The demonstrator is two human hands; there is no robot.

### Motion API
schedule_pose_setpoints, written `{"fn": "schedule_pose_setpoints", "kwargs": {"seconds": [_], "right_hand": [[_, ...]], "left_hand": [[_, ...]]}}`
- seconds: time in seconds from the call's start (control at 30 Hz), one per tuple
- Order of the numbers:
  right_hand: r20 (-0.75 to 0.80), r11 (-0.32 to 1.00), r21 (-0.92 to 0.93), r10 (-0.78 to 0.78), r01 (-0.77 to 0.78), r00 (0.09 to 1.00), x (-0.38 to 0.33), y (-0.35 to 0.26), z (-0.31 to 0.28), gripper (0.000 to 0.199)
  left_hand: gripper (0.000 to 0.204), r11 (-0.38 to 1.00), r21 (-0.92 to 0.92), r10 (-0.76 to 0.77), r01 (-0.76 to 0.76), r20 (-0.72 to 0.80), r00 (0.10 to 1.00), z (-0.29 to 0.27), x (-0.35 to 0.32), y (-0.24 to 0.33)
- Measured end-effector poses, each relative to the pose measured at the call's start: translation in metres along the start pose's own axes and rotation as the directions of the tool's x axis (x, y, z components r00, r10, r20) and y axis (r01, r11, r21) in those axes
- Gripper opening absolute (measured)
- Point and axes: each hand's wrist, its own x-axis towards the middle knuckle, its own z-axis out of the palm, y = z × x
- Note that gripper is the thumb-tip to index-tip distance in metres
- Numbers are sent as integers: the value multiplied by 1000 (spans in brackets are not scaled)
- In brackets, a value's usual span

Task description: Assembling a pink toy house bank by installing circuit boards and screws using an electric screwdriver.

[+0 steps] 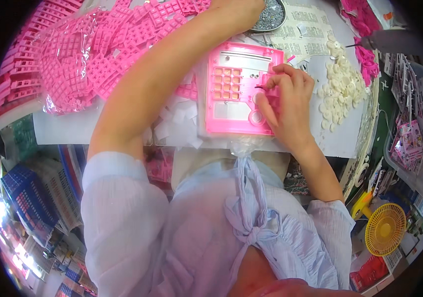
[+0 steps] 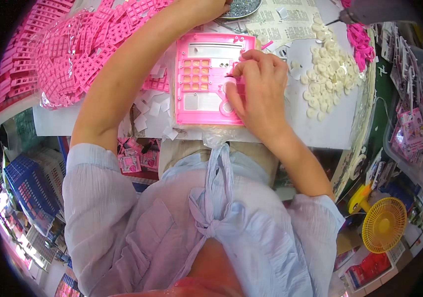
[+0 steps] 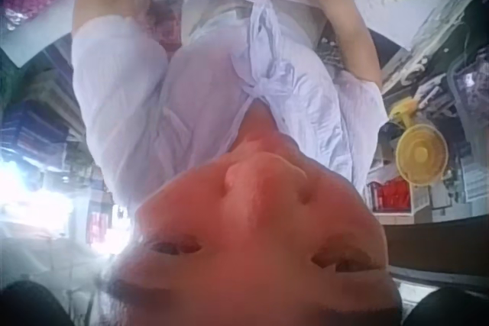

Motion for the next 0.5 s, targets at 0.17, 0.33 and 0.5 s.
{"fn": "schedule_pose_setpoints", "kwargs": {"seconds": [0.17,0.33,0.5], "right_hand": [[-617,902,359,37,239,786,33,74,-50,45],[-367,324,894,132,309,921,140,50,-103,56],[113,336,942,-375,22,920,163,60,-114,54]], "left_hand": [[24,998,-46,34,-36,-49,998,11,2,-10],[25,998,-20,65,-67,-81,995,18,15,-7],[15,963,-252,80,-97,-76,994,-36,-35,12]]}}
